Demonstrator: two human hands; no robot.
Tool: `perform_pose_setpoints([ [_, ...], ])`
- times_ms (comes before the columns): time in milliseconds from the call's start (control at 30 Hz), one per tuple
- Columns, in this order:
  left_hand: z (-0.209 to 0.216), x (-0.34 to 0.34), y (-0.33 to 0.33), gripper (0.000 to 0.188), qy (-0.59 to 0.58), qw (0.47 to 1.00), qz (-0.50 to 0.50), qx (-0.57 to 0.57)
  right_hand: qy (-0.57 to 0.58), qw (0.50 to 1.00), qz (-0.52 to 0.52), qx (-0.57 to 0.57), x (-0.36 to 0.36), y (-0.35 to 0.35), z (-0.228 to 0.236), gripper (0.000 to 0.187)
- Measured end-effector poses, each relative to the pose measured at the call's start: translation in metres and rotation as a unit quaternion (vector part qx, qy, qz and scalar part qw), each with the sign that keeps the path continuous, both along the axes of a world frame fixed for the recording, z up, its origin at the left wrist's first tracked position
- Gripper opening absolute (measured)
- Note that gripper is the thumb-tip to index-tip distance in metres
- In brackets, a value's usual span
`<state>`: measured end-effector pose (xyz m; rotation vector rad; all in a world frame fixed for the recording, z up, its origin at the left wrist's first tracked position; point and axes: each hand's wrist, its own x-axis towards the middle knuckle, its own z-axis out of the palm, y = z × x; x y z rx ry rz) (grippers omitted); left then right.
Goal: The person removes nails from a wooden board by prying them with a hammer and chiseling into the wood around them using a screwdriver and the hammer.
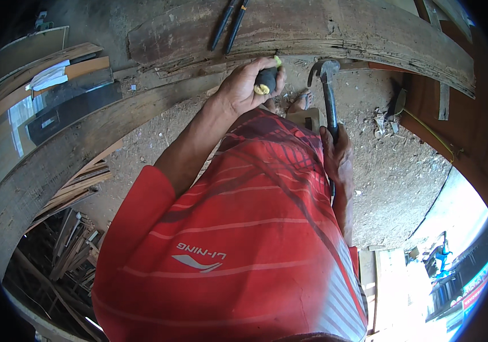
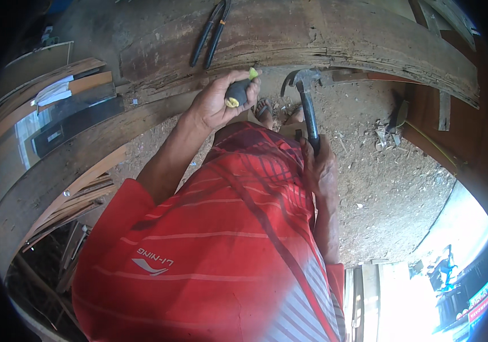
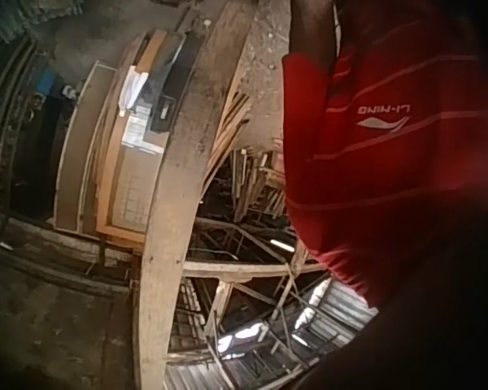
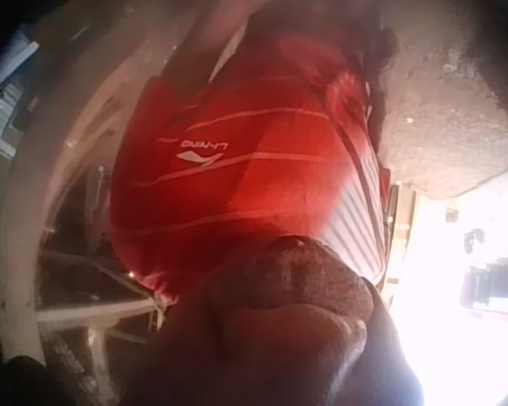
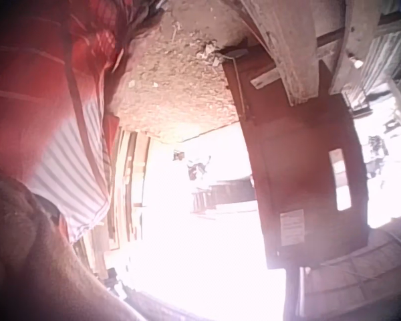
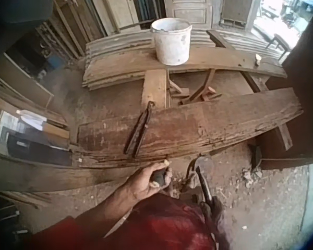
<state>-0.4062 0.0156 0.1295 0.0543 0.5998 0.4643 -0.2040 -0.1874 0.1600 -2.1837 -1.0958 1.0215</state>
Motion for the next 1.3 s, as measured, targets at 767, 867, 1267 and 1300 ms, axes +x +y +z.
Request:
perform_pose_setpoints([
  [767,-0.01,0.006,-0.001,0.036,-0.103,0.994,-0.024,0.005,-0.143,0.971,0.189,0.042,-0.021,0.009,0.016,0.019],
  [867,0.01,0.0,0.018,0.034,0.004,0.987,-0.15,0.061,-0.096,0.982,0.157,0.033,-0.024,0.016,0.033,0.016],
  [1267,0.021,0.023,-0.014,0.012,0.203,0.974,-0.077,0.071,-0.061,0.997,0.043,-0.019,0.031,0.008,0.006,0.02],
  [1300,0.019,0.022,-0.018,0.012,0.205,0.973,-0.075,0.068,-0.065,0.997,0.041,-0.015,0.037,0.009,0.006,0.02],
])
